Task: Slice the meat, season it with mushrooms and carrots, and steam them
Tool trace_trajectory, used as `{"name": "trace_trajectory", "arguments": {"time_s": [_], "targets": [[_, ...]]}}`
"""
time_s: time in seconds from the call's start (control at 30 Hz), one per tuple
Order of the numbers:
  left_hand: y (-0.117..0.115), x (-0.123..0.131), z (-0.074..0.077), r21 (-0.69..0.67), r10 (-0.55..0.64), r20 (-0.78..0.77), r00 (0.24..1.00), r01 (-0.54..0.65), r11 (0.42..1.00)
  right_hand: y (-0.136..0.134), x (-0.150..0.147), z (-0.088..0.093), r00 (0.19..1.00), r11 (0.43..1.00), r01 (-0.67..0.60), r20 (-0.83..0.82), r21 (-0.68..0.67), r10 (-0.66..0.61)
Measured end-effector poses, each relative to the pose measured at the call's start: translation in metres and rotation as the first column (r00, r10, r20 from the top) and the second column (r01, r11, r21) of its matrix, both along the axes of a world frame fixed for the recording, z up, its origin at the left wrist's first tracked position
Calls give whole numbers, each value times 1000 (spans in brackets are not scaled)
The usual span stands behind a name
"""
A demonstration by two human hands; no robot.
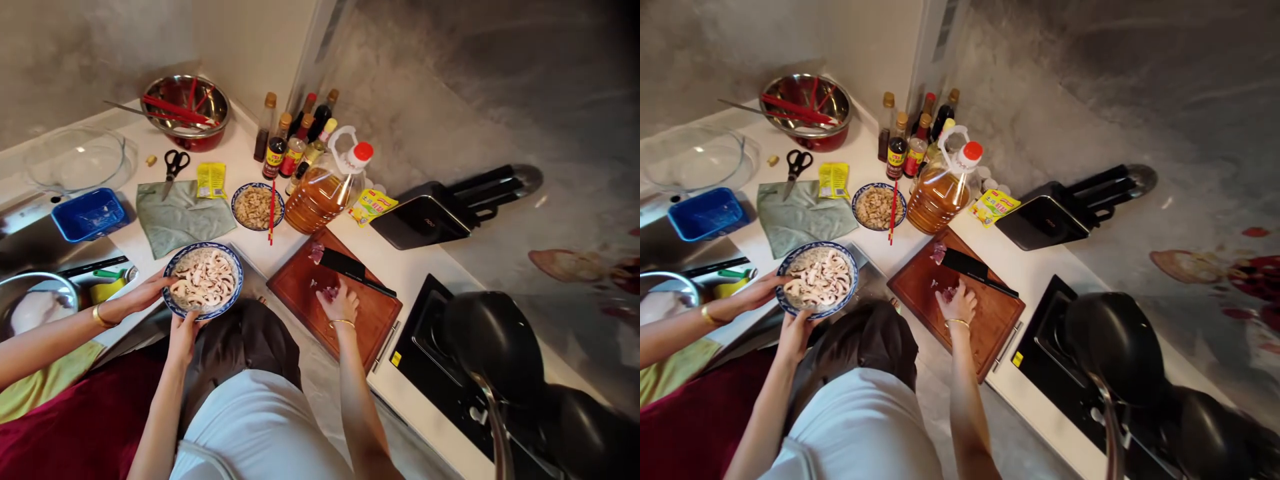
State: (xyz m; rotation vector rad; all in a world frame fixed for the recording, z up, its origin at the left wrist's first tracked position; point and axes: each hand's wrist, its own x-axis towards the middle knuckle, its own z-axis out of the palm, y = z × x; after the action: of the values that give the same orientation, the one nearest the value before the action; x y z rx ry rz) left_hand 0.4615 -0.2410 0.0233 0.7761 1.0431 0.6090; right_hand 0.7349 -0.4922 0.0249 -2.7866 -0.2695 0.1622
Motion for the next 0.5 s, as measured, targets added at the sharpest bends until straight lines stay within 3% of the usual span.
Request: {"name": "trace_trajectory", "arguments": {"time_s": [0.07,0.13,0.3,0.4,0.5], "targets": [[-5,2,-1,-14,-20,-18,1000,20,1000,-23,15,-12,989,997,-30,-146,-69,20],[-13,4,-2,-36,-50,-39,998,49,998,-31,24,-19,970,992,-118,-217,-50,105],[-48,17,-6,-135,-156,-80,985,144,980,-28,33,-24,957,974,-215,-181,77,226],[-71,30,-10,-181,-203,-78,976,186,966,-32,34,-19,967,969,-158,-168,189,190],[-88,44,-14,-180,-250,-88,964,232,956,-42,34,-8,963,939,-8,-249,344,99]]}}
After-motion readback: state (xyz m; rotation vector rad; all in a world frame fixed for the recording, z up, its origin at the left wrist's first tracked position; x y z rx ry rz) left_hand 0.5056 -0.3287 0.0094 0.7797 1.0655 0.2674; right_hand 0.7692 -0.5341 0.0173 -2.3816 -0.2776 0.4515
